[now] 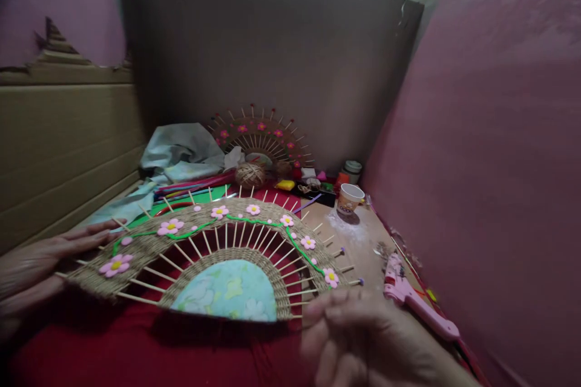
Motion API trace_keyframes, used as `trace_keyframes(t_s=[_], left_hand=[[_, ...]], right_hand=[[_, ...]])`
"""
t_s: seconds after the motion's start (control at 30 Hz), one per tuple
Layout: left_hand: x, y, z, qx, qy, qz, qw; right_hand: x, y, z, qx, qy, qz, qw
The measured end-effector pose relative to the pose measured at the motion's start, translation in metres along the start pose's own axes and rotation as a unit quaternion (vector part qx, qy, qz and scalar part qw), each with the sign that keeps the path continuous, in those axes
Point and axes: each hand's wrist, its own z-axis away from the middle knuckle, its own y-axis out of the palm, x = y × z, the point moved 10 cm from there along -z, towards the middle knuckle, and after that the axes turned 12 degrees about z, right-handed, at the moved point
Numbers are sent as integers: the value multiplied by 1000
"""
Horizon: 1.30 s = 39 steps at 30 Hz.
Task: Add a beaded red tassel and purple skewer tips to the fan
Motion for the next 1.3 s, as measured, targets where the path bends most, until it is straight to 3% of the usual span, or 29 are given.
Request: trace_keyframes(t_s=[0.07,0.1,0.17,0.2,0.23,0.3,0.43,0.6,0.7,0.87,1.07,1.2,1.3], left_hand=[[-1,1,-1,14,8,-32,999],[-2,2,-3,26,12,-45,999],[-1,1,-6,36,14,-45,998],[-1,1,-7,39,14,-42,998],[-1,1,-7,37,16,-41,998],[-2,0,-6,31,22,-40,998],[-2,2,-3,30,25,-28,999],[2,0,-7,40,15,-4,999],[6,-2,-6,33,2,-2,999],[9,-1,-3,53,-17,-32,998],[4,-18,2,84,-9,-94,992],[-4,-28,9,73,51,-117,989],[-23,-44,15,4,165,-106,981]], right_hand=[[58,-12,-6,-38,-101,108,988],[91,-22,-11,-81,-164,177,967],[154,-46,-24,-204,-270,320,885],[174,-55,-38,-249,-279,407,833],[185,-64,-59,-278,-246,506,778],[191,-80,-105,-269,-202,573,748],[175,-95,-175,-202,-141,700,670],[163,-96,-199,-156,-125,817,541],[162,-102,-199,-170,-116,849,487],[160,-103,-194,-205,-128,865,440],[182,-78,-160,-294,-184,845,408],[192,-35,-128,-328,-254,807,420],[176,16,-110,-297,-288,780,469]])
